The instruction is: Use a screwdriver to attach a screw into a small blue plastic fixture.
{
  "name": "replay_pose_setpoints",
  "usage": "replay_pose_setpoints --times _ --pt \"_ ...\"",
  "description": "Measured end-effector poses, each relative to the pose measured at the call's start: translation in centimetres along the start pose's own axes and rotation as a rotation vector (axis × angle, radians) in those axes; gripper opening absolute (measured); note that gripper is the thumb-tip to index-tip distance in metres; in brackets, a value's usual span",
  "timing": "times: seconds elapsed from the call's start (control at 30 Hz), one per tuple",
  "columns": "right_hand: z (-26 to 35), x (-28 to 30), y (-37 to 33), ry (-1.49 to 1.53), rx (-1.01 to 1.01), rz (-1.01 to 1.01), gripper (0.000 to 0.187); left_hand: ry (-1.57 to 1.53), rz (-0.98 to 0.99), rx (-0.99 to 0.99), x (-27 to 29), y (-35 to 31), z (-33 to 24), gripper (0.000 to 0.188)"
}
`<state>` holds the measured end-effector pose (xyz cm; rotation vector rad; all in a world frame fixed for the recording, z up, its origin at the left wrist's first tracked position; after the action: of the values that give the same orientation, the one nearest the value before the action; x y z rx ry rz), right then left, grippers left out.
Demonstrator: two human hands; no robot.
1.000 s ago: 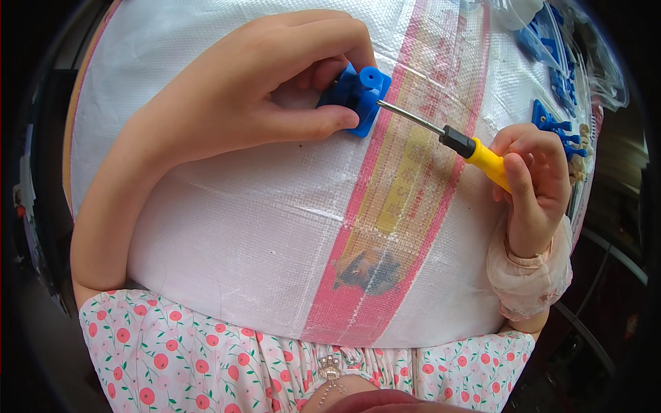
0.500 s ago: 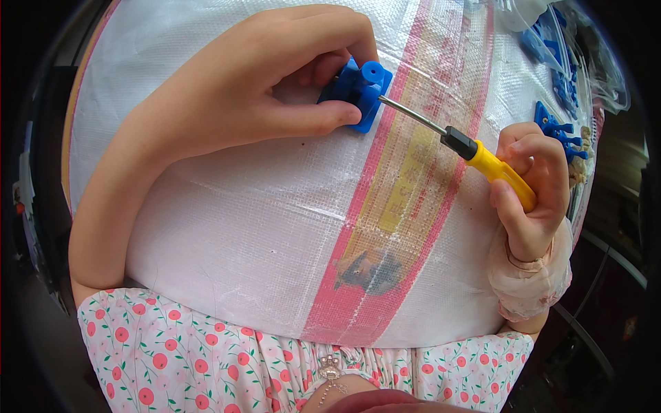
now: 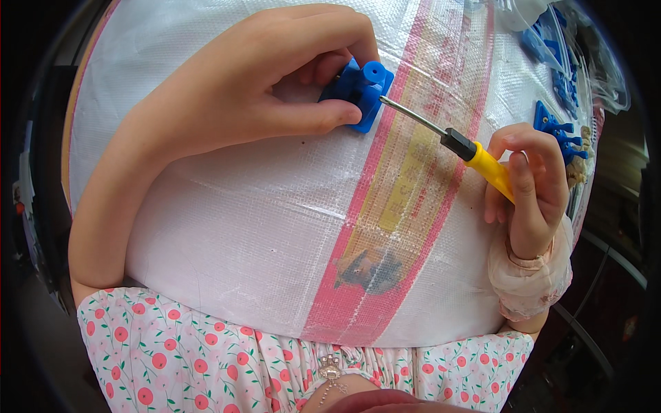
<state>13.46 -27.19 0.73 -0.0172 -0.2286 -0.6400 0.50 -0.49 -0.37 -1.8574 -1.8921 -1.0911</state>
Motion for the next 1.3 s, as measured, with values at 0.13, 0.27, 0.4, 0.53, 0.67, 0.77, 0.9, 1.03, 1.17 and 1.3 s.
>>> replay_pose_setpoints --times 0.13,0.27,0.4,0.53,0.67,0.77,0.9,1.03,1.17,1.3 --pt "-0.1 0.0 0.0 -0.001 0.003 -0.001 0.017 -0.010 -0.005 0.001 -0.1 0.0 0.1 0.029" --pt "0.2 -0.3 0.2 -0.028 0.000 0.044 0.017 -0.038 0.128 0.083 0.4 0.6 -0.2 0.029" --pt "0.6 -0.2 0.3 -0.092 0.023 0.098 0.016 -0.071 0.207 0.134 0.6 0.7 -0.2 0.031" --pt "0.5 -0.1 0.4 -0.109 0.087 0.142 0.020 -0.057 0.219 0.137 0.8 0.8 -0.4 0.031" --pt "0.0 -0.2 0.6 -0.145 0.186 0.166 0.023 -0.035 0.220 0.137 0.7 0.8 -0.3 0.030" --pt "0.1 -0.2 0.5 -0.130 0.148 0.137 0.024 -0.038 0.211 0.110 0.9 0.9 -0.7 0.030" --pt "0.5 -0.3 0.3 -0.102 0.056 0.088 0.026 -0.028 0.187 0.087 0.6 0.8 -0.4 0.029" --pt "-0.2 -0.5 0.7 -0.179 0.267 0.132 0.030 0.021 0.001 -0.020 0.0 0.1 -0.2 0.030" --pt "-0.3 -0.3 0.8 -0.236 0.289 0.158 0.033 0.016 0.001 -0.014 -0.1 0.1 -0.1 0.030" --pt "-0.3 -0.5 0.4 -0.145 0.187 0.097 0.033 0.006 0.006 0.008 -0.1 0.1 -0.2 0.030"
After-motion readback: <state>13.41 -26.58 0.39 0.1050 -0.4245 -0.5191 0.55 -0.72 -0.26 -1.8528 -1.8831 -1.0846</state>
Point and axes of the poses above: each hand's wrist, its own y-axis towards the middle knuckle, its own x-axis out of the back of the hand, z = x × y, the point moved 1 cm from there along y, towards the middle knuckle, and after that the axes turned 6 degrees about -z, right-handed, at the moved point
